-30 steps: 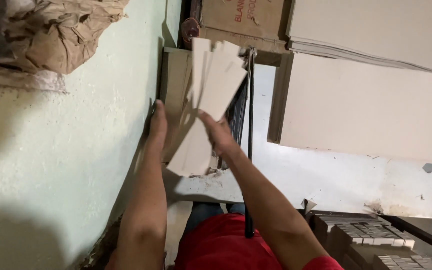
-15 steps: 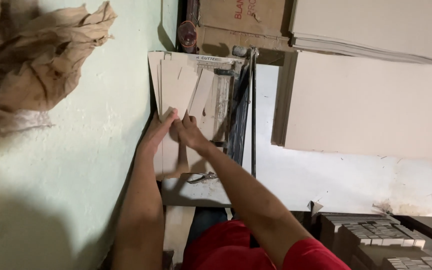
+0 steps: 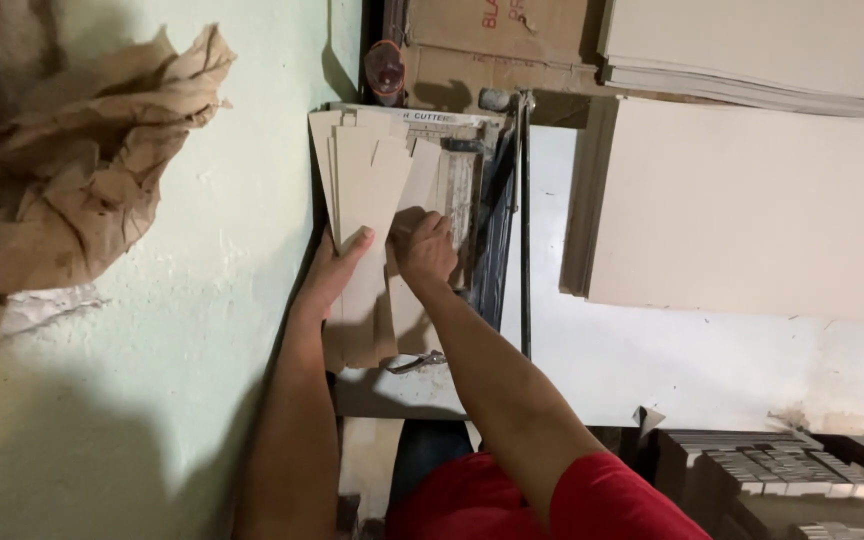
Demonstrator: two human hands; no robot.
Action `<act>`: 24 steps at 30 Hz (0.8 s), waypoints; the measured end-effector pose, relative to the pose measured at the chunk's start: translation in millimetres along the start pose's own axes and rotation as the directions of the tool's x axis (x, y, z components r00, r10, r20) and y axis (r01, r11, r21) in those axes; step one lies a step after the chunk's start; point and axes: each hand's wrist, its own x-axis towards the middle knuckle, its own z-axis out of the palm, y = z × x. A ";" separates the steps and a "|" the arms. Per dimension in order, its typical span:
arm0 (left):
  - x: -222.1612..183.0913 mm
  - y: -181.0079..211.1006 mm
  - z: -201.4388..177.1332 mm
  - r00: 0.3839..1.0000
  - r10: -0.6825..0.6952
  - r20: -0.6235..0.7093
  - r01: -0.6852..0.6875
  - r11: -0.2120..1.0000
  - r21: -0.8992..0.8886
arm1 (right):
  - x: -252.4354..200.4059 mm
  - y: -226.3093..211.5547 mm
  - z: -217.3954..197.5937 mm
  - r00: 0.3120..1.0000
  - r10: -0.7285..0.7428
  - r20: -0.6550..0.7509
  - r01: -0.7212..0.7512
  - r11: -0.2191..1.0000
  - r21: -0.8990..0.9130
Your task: Using a manual guillotine paper cutter to cut cardboard sheets and stacking the results.
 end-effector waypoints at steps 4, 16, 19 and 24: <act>2.6 -2.5 -0.1 1.000 -0.002 -0.010 0.001 0.999 -0.041 | -14.4 -9.0 -14.5 1.000 -0.008 0.015 0.009 1.000 -0.027; 10.3 -19.8 -6.0 1.000 -0.022 -0.008 0.022 0.999 0.036 | 1.2 3.8 26.9 0.989 0.063 -0.136 -0.067 0.998 -0.022; 13.0 -18.3 -5.6 1.000 -0.019 0.001 0.019 0.999 0.036 | 6.1 -7.8 29.4 0.982 0.074 -0.172 -0.086 0.994 -0.067; 15.9 -23.5 -7.8 1.000 -0.007 0.005 0.007 0.999 0.047 | 28.4 0.0 52.9 0.986 0.121 -0.118 -0.113 0.991 0.068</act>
